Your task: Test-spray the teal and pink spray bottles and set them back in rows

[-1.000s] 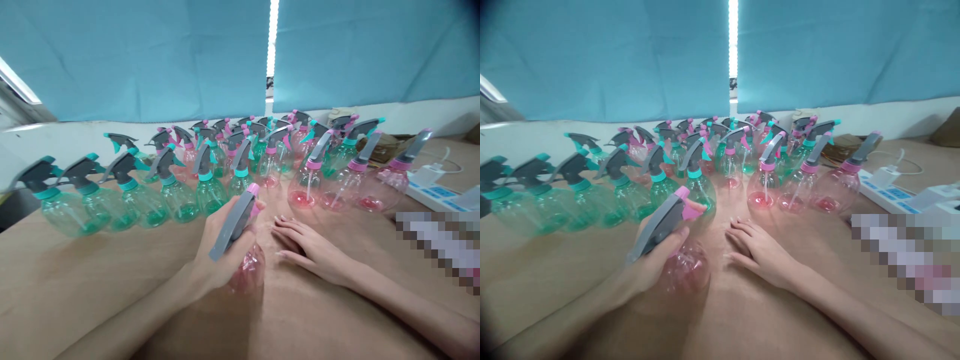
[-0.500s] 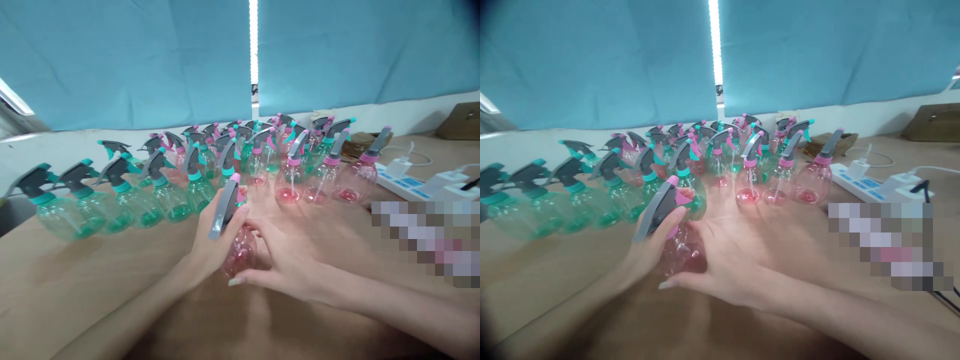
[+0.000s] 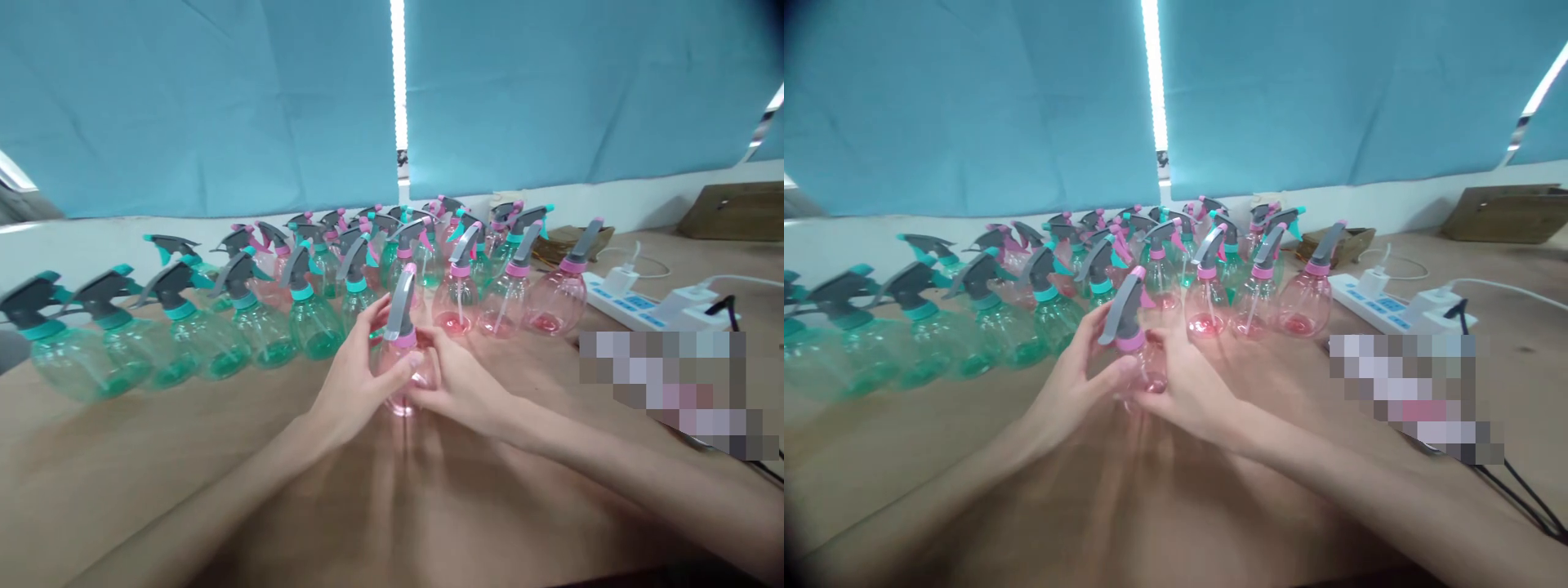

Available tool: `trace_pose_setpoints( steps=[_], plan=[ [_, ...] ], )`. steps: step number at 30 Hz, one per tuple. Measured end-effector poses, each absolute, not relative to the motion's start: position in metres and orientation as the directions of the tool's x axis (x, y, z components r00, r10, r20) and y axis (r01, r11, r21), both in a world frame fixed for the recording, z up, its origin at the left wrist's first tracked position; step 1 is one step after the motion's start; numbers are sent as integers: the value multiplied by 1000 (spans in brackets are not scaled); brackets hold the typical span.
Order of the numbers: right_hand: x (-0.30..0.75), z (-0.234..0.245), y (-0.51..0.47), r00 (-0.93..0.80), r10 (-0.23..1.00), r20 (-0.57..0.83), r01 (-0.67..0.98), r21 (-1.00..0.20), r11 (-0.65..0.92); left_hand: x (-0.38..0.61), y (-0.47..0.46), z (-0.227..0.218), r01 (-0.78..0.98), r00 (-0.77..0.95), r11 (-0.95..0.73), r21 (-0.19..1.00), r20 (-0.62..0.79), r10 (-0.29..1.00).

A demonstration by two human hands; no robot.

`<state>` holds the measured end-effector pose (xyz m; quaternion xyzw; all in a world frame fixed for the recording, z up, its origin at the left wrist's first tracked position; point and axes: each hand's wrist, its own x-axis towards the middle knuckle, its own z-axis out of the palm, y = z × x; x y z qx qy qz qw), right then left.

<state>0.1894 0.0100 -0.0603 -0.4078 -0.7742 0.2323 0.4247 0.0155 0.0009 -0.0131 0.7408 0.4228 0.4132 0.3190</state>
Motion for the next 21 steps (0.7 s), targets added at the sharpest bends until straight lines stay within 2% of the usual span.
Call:
trace_pose_setpoints(
  steps=[4,11,21],
  plan=[
    [201,-59,42,-307,812,496,579,-580,573,9,-1,-26,454,286,-377,807,269,920],
    [199,-44,72,-262,840,475,774,-416,477,7,3,-40,511,212,-286,811,203,956],
    [192,-31,84,-209,890,404,874,-330,356,17,23,-43,493,193,-259,831,185,963]
  ],
)
